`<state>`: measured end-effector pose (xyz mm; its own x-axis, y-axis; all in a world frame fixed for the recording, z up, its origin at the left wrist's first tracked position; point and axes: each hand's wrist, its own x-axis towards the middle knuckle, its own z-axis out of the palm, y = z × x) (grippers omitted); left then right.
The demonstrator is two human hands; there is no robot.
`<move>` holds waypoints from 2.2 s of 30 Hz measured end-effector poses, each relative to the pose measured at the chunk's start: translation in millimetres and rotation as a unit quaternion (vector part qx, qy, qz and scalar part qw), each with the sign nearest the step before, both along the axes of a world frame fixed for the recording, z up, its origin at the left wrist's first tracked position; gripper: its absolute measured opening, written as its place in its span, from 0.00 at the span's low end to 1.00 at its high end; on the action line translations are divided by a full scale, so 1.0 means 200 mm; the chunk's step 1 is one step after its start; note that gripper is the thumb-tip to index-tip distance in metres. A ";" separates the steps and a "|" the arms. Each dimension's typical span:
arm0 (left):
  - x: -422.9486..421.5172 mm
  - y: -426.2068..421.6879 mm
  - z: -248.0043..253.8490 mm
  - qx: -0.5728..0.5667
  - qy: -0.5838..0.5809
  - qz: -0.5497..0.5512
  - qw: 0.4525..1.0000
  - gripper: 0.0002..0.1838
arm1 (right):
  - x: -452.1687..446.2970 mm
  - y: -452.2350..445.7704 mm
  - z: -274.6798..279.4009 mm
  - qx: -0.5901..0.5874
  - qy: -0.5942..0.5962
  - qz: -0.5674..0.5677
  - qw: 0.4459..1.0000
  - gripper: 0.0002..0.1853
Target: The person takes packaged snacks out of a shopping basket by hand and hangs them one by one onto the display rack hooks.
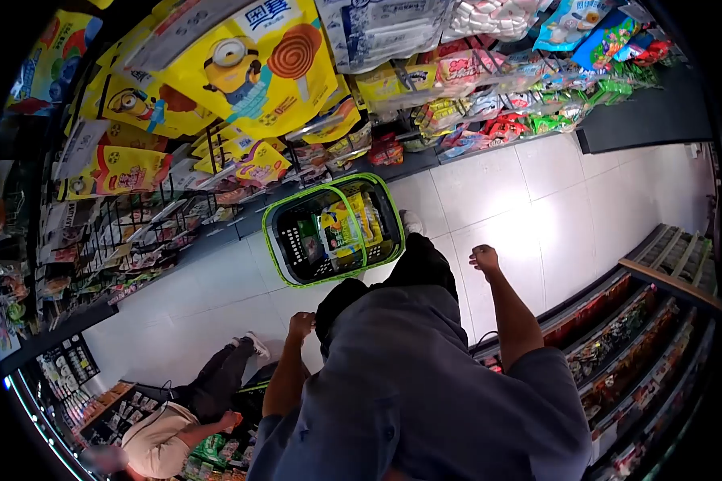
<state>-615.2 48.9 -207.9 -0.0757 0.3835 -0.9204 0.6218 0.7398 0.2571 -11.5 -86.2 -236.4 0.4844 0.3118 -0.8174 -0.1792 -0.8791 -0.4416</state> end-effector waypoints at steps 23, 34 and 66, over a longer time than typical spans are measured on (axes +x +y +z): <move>-0.13 0.59 -0.93 0.127 -0.084 -0.314 0.937 0.14 | -2.13 -0.11 -0.04 -0.006 0.048 0.016 0.999 0.13; -0.12 0.80 -1.88 0.002 0.087 -0.382 0.920 0.29 | -2.30 -0.34 -0.18 -0.089 -0.060 0.025 0.994 0.09; 0.34 0.49 0.37 0.308 -0.186 -0.167 0.918 0.10 | -1.96 0.42 0.38 0.218 -0.237 0.260 0.910 0.48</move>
